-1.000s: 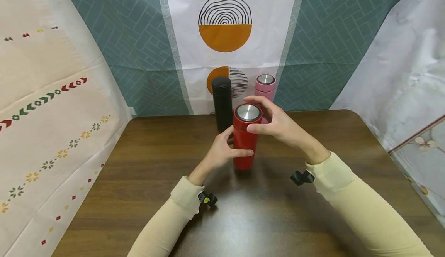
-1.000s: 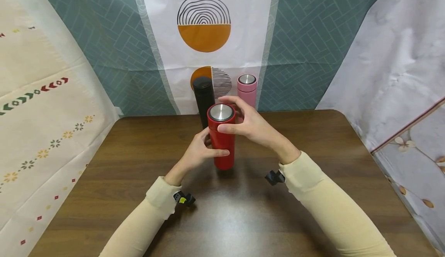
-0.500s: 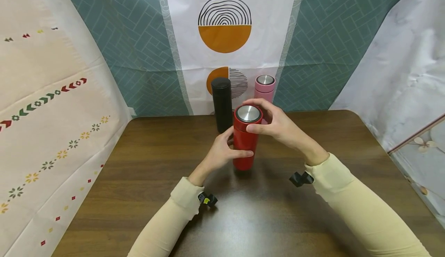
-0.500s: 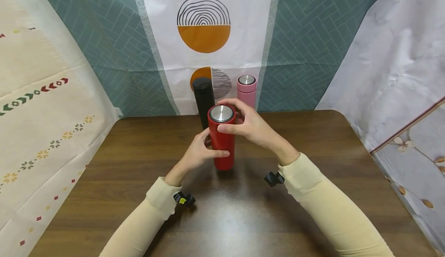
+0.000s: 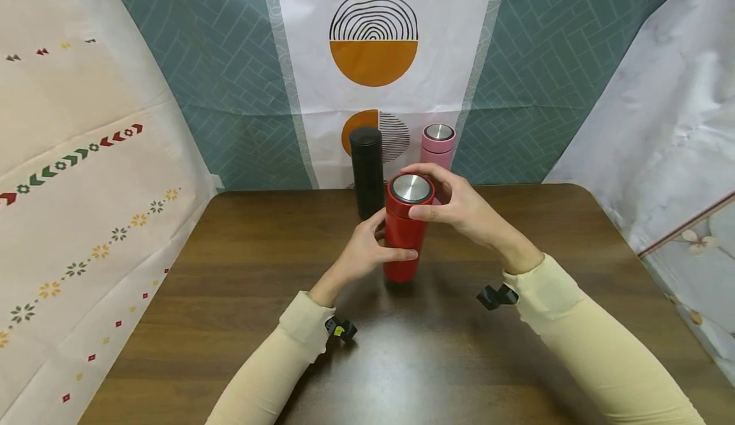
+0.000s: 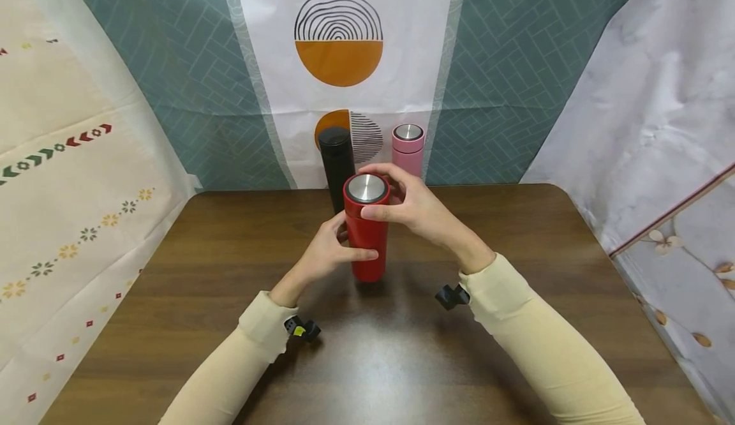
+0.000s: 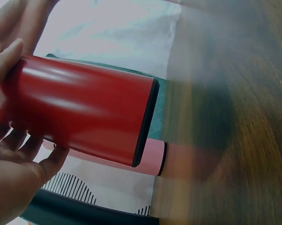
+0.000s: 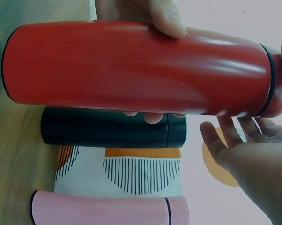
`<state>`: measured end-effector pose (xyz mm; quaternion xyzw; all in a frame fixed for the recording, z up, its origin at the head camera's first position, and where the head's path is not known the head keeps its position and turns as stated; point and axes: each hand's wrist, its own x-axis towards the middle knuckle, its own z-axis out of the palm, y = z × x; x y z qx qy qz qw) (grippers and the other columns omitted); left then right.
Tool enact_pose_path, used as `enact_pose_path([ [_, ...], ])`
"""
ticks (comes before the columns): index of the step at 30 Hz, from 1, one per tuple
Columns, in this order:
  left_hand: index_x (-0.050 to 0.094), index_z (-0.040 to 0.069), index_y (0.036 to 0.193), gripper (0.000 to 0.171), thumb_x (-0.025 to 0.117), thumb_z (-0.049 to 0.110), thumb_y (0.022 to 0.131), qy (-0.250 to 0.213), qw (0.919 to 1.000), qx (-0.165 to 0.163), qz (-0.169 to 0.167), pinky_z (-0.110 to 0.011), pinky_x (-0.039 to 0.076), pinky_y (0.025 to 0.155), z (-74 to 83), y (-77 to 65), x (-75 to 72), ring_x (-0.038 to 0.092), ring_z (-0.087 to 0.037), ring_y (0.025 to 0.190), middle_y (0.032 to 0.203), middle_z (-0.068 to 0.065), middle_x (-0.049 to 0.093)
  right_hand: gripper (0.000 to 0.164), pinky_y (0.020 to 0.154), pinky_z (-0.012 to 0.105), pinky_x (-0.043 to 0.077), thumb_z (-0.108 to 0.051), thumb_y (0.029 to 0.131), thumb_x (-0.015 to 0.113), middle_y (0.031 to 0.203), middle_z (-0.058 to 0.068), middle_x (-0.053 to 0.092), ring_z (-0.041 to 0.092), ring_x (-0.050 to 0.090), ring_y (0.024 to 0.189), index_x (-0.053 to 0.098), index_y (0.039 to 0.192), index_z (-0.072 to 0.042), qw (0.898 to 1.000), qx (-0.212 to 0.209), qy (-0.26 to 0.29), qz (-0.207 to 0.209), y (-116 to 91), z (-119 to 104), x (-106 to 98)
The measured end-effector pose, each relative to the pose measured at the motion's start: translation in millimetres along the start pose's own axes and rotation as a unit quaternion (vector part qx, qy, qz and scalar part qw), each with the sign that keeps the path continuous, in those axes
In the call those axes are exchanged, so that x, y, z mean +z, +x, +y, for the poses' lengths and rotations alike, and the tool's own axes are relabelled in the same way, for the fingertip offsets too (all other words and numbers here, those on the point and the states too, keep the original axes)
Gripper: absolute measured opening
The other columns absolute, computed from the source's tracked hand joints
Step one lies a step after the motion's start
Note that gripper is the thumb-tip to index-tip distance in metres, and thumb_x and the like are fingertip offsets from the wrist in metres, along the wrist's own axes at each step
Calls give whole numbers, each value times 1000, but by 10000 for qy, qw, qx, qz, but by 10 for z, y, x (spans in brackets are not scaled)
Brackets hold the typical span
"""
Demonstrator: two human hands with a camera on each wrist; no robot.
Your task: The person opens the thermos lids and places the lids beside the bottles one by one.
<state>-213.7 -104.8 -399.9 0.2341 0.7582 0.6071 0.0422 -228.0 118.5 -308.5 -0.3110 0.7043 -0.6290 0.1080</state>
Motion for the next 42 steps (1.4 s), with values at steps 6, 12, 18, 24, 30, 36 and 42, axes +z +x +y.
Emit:
enact_pose_path([
  [6, 55, 27, 143, 67, 86, 30, 84, 4, 10000, 27, -27, -47, 54, 100, -13, 16, 4, 64, -21, 118, 131, 5, 65, 59, 97, 37, 55, -10, 91, 77, 133, 14, 62, 34, 59, 122, 54, 146, -12, 9998, 3, 198, -9, -6, 3, -9],
  [12, 54, 26, 144, 67, 85, 30, 84, -2, 10000, -14, -48, -51, 52, 102, -24, 9, 0, 63, -21, 120, 132, 6, 65, 59, 98, 39, 54, -10, 91, 75, 136, 14, 61, 34, 57, 125, 54, 147, -13, 9996, 100, 185, -189, 3, 4, -37],
  [18, 53, 25, 145, 69, 85, 28, 84, -74, 9999, -5, -104, -53, 51, 103, -16, 9, -1, 62, -23, 121, 134, 3, 64, 60, 100, 41, 53, -8, 90, 73, 139, 13, 61, 34, 56, 128, 54, 147, -14, 9989, 124, 229, -392, 22, 2, -73],
  [24, 53, 24, 146, 69, 85, 27, 85, -88, 9999, 8, -85, -53, 50, 104, -16, 9, -6, 61, -23, 122, 135, 2, 64, 66, 104, 38, 51, -10, 92, 71, 143, 12, 57, 31, 53, 132, 47, 153, -15, 9993, 105, 194, -297, 16, 10, -63],
  [30, 53, 23, 146, 68, 85, 27, 86, -112, 9999, 21, -12, -53, 50, 105, -1, 17, -9, 61, -24, 123, 136, 2, 63, 72, 102, 30, 51, -16, 92, 77, 147, 6, 52, 27, 54, 130, 43, 155, -12, 9991, -201, -284, 227, -2, -10, 6],
  [36, 53, 24, 146, 69, 85, 27, 85, -54, 10000, -1, 13, -52, 52, 103, 0, 12, -6, 62, -23, 122, 135, 3, 64, 64, 94, 32, 56, -17, 90, 82, 132, 9, 63, 28, 64, 115, 53, 147, -11, 9973, -313, -553, 359, -6, -31, 47],
  [42, 52, 24, 146, 70, 85, 29, 85, -65, 10000, -35, -29, -53, 52, 102, -5, 9, 3, 62, -24, 122, 135, 2, 63, 61, 91, 34, 57, -12, 90, 81, 128, 13, 65, 32, 64, 112, 55, 145, -10, 9992, -177, -282, 229, -5, -35, 23],
])
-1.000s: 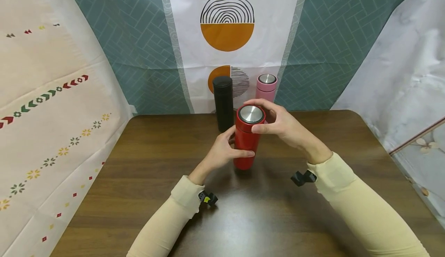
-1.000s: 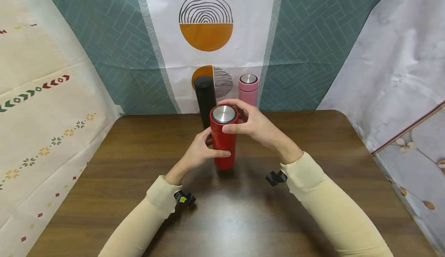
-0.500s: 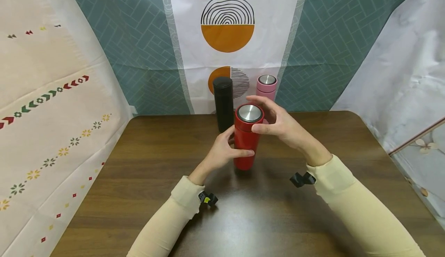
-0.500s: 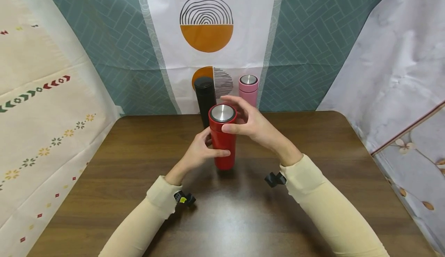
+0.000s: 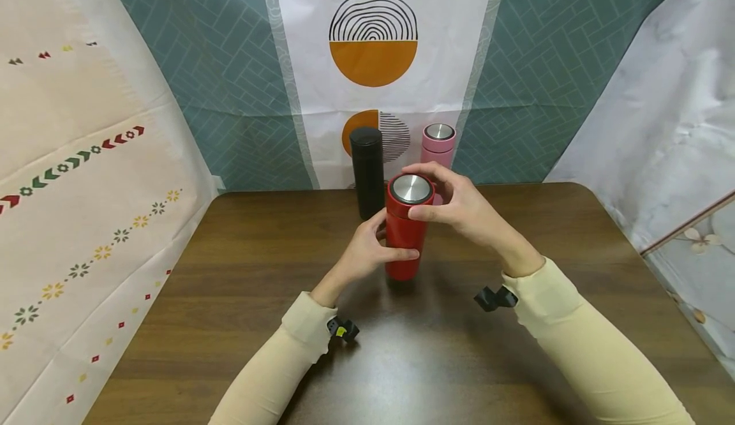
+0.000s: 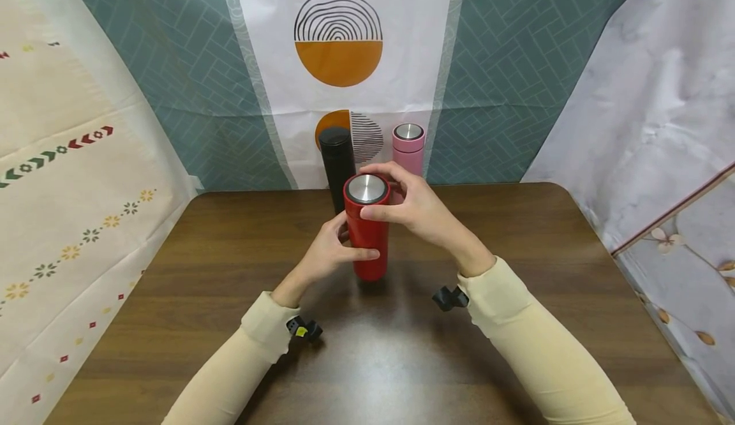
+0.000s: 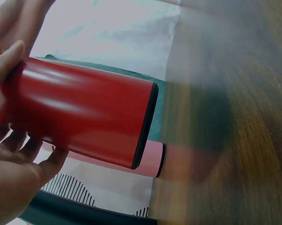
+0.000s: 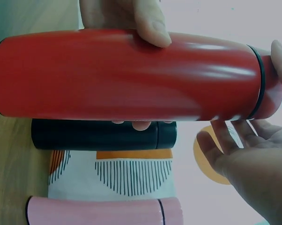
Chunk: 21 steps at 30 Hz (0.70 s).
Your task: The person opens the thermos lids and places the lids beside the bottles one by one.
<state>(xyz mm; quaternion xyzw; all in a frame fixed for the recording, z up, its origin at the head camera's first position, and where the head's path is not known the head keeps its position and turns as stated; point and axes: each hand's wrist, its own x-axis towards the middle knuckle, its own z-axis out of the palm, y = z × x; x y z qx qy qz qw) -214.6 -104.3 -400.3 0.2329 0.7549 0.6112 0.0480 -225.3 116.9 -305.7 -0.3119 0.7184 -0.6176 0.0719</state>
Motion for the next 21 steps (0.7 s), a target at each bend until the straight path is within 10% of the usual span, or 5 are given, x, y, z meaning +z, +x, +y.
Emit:
enact_pose_path([
  [21, 52, 24, 146, 70, 85, 27, 85, -69, 10000, 36, -38, -51, 51, 103, 3, -3, 7, 62, -23, 123, 136, 3, 63, 66, 98, 34, 55, -17, 93, 76, 140, 11, 58, 31, 57, 125, 47, 152, -13, 9995, 189, 164, -182, -14, 38, -48],
])
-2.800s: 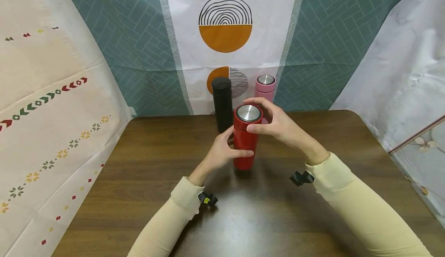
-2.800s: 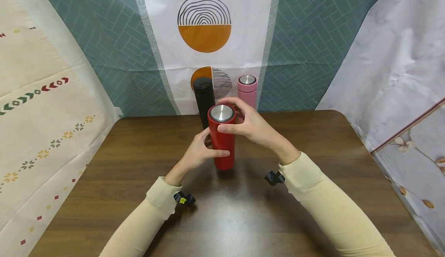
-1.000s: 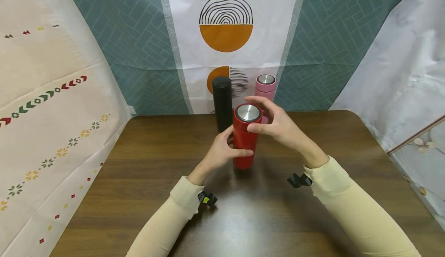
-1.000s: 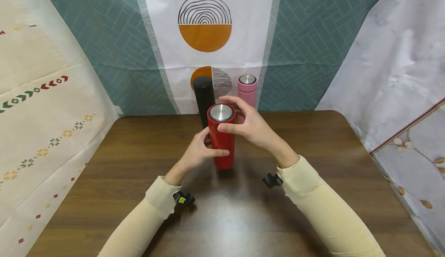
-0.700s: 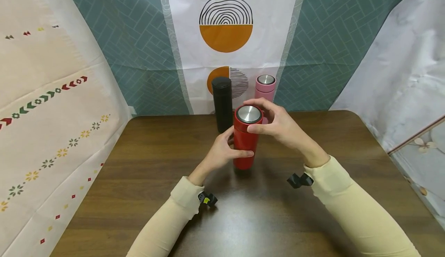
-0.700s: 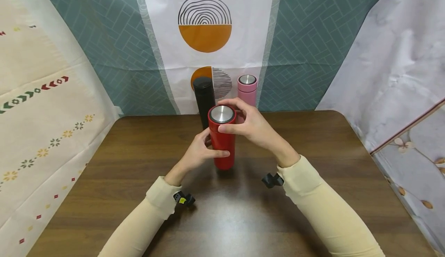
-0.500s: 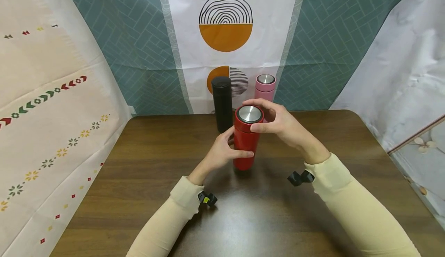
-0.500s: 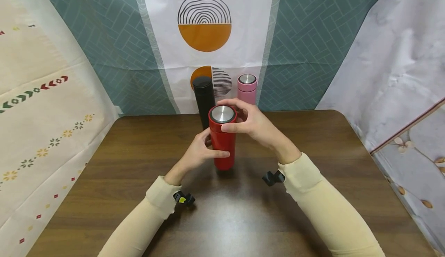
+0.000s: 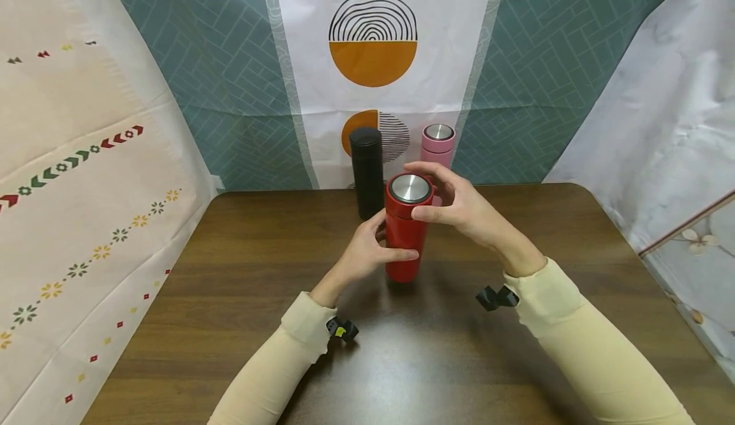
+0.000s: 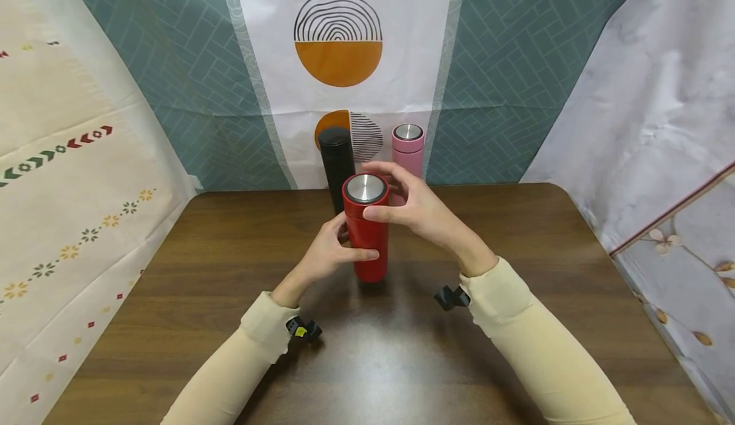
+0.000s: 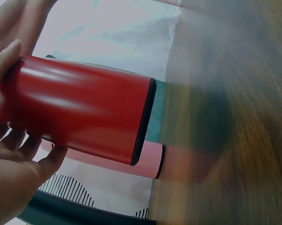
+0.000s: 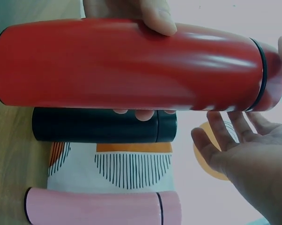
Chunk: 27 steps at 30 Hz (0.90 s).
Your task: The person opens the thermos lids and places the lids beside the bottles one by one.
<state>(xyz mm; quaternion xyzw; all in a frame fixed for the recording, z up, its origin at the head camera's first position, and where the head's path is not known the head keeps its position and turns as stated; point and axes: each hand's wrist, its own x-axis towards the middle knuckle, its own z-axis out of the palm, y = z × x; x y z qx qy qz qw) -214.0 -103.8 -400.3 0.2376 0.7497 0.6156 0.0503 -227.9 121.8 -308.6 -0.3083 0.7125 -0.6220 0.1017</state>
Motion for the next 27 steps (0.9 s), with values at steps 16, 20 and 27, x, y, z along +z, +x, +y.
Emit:
enact_pose_path([
  [16, 53, 24, 144, 67, 84, 27, 85, -8, 10000, 74, -61, -56, 48, 106, -19, 2, 5, 61, -23, 123, 135, 3, 64, 58, 97, 40, 56, -15, 94, 74, 137, 12, 60, 34, 58, 124, 55, 148, -14, 9997, 153, 144, -115, 6, -22, -36],
  [20, 53, 23, 145, 68, 84, 26, 85, -16, 9999, 71, -85, -57, 47, 107, -12, 4, 7, 60, -23, 124, 136, 3, 63, 57, 99, 42, 54, -14, 94, 71, 138, 12, 61, 34, 58, 125, 55, 148, -15, 9994, 91, 111, -303, 21, -10, -80],
  [27, 52, 21, 147, 69, 84, 23, 86, -50, 9999, 105, -98, -57, 45, 108, -21, 6, 0, 59, -24, 126, 138, 1, 62, 63, 102, 41, 53, -13, 95, 69, 142, 12, 59, 32, 55, 130, 48, 154, -13, 9989, 84, 270, -366, 14, 0, -70],
])
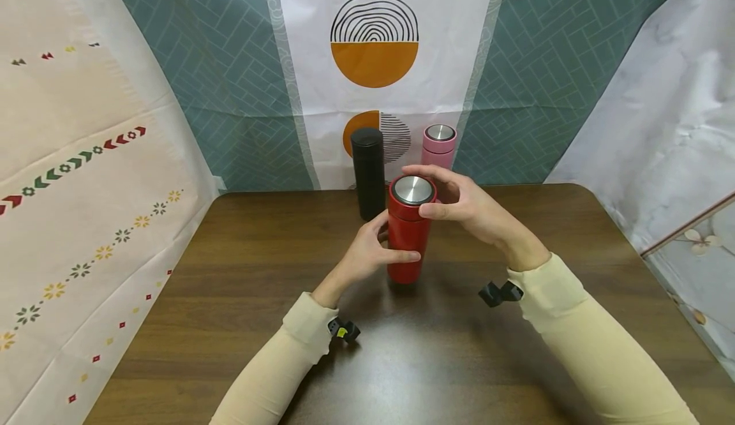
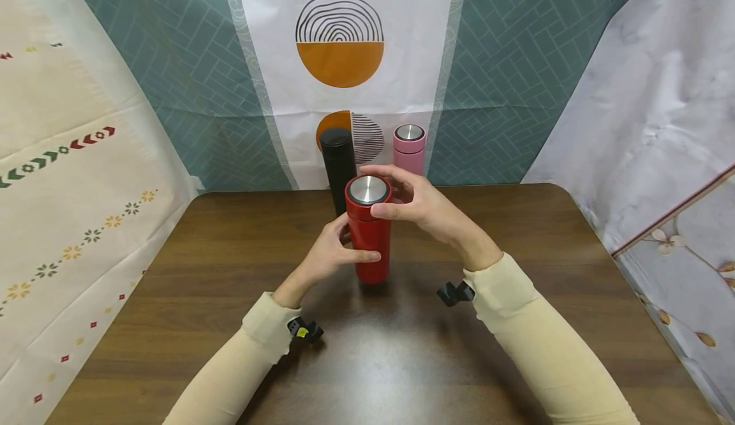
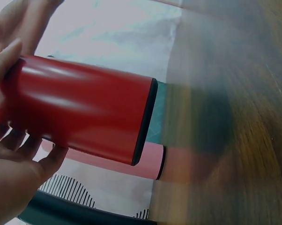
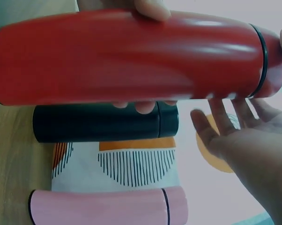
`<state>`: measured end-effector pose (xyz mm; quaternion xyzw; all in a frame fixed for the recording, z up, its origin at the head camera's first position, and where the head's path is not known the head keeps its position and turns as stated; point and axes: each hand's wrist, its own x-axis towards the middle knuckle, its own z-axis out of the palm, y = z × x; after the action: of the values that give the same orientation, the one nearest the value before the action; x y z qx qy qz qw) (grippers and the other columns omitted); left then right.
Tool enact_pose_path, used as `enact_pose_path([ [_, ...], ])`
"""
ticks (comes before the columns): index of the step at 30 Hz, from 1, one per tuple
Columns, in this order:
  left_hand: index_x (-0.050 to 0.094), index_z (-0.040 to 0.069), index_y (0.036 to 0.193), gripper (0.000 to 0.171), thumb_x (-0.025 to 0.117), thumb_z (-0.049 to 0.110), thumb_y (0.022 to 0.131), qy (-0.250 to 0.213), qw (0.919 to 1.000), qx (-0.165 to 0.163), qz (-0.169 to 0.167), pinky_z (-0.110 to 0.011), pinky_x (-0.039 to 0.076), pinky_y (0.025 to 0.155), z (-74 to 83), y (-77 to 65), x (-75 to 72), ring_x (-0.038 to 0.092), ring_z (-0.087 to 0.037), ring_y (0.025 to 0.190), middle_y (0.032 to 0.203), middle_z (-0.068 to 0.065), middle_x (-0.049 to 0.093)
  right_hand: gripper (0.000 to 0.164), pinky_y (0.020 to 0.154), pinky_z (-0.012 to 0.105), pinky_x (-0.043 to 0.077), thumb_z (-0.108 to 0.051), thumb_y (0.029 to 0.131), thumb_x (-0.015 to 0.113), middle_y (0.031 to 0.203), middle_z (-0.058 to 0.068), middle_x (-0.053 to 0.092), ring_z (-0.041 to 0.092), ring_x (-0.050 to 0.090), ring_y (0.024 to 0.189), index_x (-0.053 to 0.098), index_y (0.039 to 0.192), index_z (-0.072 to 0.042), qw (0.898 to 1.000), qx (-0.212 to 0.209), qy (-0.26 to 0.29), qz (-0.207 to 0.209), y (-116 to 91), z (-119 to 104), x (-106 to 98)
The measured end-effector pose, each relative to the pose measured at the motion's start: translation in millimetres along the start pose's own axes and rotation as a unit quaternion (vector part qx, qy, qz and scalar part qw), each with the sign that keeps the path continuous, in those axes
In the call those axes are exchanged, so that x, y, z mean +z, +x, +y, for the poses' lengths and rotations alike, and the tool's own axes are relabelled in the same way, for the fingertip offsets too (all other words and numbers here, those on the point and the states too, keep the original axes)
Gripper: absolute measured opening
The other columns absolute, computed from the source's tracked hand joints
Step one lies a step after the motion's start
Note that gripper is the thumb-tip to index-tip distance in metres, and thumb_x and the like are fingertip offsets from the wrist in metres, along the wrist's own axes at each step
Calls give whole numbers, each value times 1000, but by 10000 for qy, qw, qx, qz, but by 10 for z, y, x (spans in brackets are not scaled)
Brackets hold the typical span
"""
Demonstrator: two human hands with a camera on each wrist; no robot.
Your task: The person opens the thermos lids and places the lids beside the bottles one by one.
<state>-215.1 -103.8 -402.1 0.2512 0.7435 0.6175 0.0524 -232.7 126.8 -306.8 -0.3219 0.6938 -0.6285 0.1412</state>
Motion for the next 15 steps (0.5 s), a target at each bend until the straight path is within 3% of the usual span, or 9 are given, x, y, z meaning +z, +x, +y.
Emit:
enact_pose_path([
  [8, 52, 24, 147, 69, 84, 25, 86, 81, 9999, -22, 107, -53, 49, 106, 16, -8, -2, 60, -23, 125, 137, 3, 62, 65, 99, 36, 55, -11, 92, 76, 138, 14, 58, 32, 57, 125, 45, 150, -12, 9988, -86, 47, 482, -22, 20, 150],
  [15, 52, 25, 147, 70, 84, 25, 86, 4, 10000, -46, 50, -59, 45, 108, 31, -18, 0, 58, -24, 127, 138, 3, 62, 61, 97, 36, 56, -8, 92, 76, 136, 15, 60, 33, 59, 122, 49, 147, -10, 9981, -161, 184, 558, -25, 52, 144],
])
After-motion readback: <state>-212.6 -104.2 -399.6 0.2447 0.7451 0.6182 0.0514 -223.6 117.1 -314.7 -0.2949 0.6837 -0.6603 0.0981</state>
